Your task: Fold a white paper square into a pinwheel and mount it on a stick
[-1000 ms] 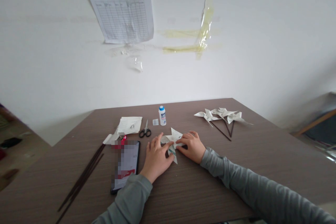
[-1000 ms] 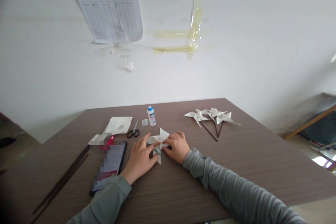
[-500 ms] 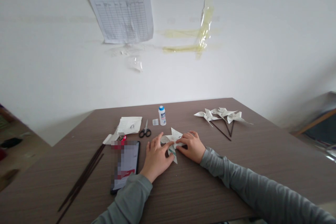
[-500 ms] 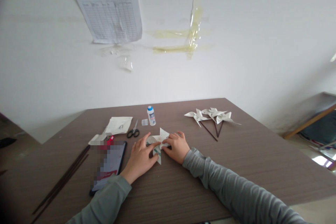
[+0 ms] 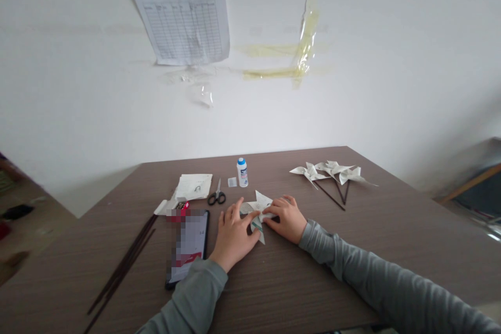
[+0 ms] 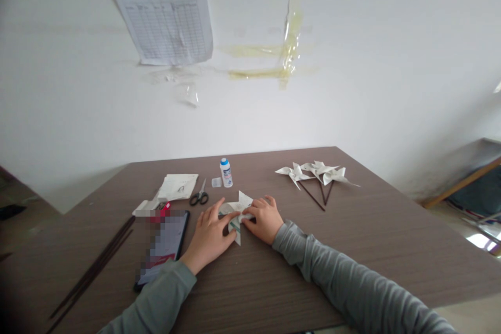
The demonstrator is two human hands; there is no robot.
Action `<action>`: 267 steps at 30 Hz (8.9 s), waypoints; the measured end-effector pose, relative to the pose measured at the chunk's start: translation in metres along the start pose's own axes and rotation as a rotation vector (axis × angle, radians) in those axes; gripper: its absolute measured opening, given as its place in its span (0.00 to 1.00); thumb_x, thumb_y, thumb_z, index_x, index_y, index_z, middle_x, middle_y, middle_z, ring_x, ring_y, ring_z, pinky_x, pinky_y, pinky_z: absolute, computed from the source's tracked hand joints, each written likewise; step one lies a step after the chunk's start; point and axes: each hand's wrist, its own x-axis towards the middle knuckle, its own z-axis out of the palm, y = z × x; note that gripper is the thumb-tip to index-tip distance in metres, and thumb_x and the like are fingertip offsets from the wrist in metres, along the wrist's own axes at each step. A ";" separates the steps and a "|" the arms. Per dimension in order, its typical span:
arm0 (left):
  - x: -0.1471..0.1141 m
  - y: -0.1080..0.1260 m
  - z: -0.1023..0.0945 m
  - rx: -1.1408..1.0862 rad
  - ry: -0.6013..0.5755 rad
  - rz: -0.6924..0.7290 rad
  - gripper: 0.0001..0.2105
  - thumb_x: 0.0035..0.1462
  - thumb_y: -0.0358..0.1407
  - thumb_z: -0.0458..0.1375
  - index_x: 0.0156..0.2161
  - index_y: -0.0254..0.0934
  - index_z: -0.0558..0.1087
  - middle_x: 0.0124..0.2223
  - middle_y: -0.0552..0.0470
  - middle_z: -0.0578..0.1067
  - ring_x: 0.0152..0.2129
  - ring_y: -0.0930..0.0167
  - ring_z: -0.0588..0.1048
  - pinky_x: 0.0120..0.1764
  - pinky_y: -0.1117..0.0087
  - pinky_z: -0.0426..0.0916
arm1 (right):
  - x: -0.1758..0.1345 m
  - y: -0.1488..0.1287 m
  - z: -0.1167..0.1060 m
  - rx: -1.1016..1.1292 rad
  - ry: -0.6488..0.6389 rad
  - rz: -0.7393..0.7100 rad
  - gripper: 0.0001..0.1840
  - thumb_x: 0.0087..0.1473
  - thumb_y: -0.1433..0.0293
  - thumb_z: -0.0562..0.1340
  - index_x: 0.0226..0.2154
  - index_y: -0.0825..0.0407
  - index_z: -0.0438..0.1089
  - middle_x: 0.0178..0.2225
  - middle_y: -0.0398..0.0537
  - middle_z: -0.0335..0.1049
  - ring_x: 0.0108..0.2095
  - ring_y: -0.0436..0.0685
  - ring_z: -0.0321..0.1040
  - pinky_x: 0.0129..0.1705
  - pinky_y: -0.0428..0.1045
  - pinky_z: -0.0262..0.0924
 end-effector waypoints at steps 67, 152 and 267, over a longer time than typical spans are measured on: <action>0.003 -0.010 0.010 -0.029 0.038 0.029 0.26 0.71 0.34 0.78 0.71 0.54 0.93 0.91 0.37 0.71 0.87 0.36 0.72 0.88 0.23 0.62 | 0.000 0.005 0.005 0.048 0.008 0.020 0.08 0.71 0.67 0.79 0.49 0.40 0.95 0.50 0.52 0.93 0.59 0.74 0.89 0.83 0.77 0.66; 0.003 -0.017 0.013 -0.054 0.077 0.053 0.21 0.70 0.35 0.80 0.65 0.52 0.95 0.89 0.38 0.75 0.85 0.38 0.75 0.87 0.23 0.65 | -0.001 0.001 0.000 0.044 -0.024 0.021 0.16 0.74 0.66 0.78 0.60 0.38 0.96 0.53 0.54 0.92 0.60 0.74 0.88 0.80 0.77 0.70; 0.005 -0.011 0.009 -0.050 0.065 0.044 0.32 0.67 0.36 0.81 0.75 0.53 0.90 0.93 0.37 0.68 0.86 0.36 0.71 0.88 0.24 0.63 | 0.001 -0.002 -0.005 0.072 -0.094 0.070 0.15 0.77 0.66 0.75 0.58 0.38 0.97 0.55 0.55 0.91 0.62 0.75 0.84 0.79 0.74 0.71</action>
